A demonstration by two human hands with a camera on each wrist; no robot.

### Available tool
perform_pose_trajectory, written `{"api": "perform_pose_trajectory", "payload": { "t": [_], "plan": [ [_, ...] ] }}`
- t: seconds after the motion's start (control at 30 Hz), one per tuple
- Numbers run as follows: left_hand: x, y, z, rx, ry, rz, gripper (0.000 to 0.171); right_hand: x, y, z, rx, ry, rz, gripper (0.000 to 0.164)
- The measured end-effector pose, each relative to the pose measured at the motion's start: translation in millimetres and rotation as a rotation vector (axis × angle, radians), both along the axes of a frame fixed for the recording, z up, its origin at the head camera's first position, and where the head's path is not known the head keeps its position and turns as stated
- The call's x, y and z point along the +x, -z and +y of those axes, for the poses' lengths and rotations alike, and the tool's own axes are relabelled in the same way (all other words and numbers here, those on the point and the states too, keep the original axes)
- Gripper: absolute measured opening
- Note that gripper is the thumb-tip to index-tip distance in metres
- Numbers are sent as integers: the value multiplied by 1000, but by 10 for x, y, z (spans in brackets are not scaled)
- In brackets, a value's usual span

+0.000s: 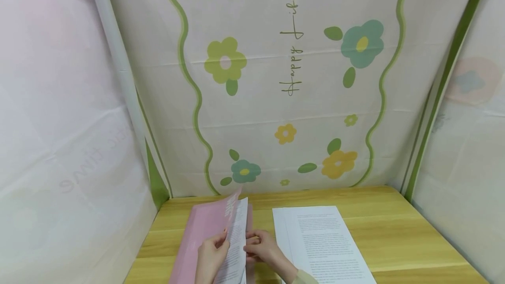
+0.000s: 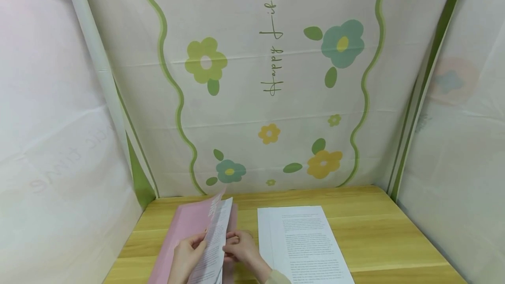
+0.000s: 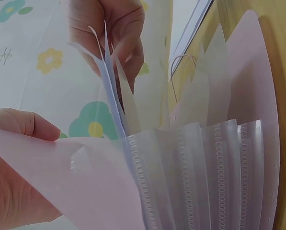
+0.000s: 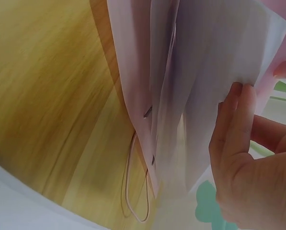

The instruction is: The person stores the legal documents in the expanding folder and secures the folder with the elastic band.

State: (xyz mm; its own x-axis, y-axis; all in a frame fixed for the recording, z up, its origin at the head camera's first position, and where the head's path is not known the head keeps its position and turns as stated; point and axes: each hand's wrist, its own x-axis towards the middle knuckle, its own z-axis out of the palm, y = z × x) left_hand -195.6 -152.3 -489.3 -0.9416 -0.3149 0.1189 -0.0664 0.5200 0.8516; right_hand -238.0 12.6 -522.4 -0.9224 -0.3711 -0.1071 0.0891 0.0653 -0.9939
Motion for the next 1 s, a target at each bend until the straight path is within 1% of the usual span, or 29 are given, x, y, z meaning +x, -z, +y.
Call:
{"api": "perform_pose_trajectory", "payload": {
  "t": [0.33, 0.53, 0.77, 1.0],
  "plan": [
    [2, 20, -6, -22, -2, 16, 33, 2, -33, -60, 19, 24, 34, 36],
    [2, 20, -1, -16, -2, 25, 32, 5, -38, -89, 36, 28, 28, 37],
    [6, 15, 6, -10, -3, 34, 33, 2, -27, -145, 36, 53, 28, 36],
    [12, 15, 5, -34, -8, 45, 33, -12, -40, -166, 49, 45, 25, 37]
  ]
}}
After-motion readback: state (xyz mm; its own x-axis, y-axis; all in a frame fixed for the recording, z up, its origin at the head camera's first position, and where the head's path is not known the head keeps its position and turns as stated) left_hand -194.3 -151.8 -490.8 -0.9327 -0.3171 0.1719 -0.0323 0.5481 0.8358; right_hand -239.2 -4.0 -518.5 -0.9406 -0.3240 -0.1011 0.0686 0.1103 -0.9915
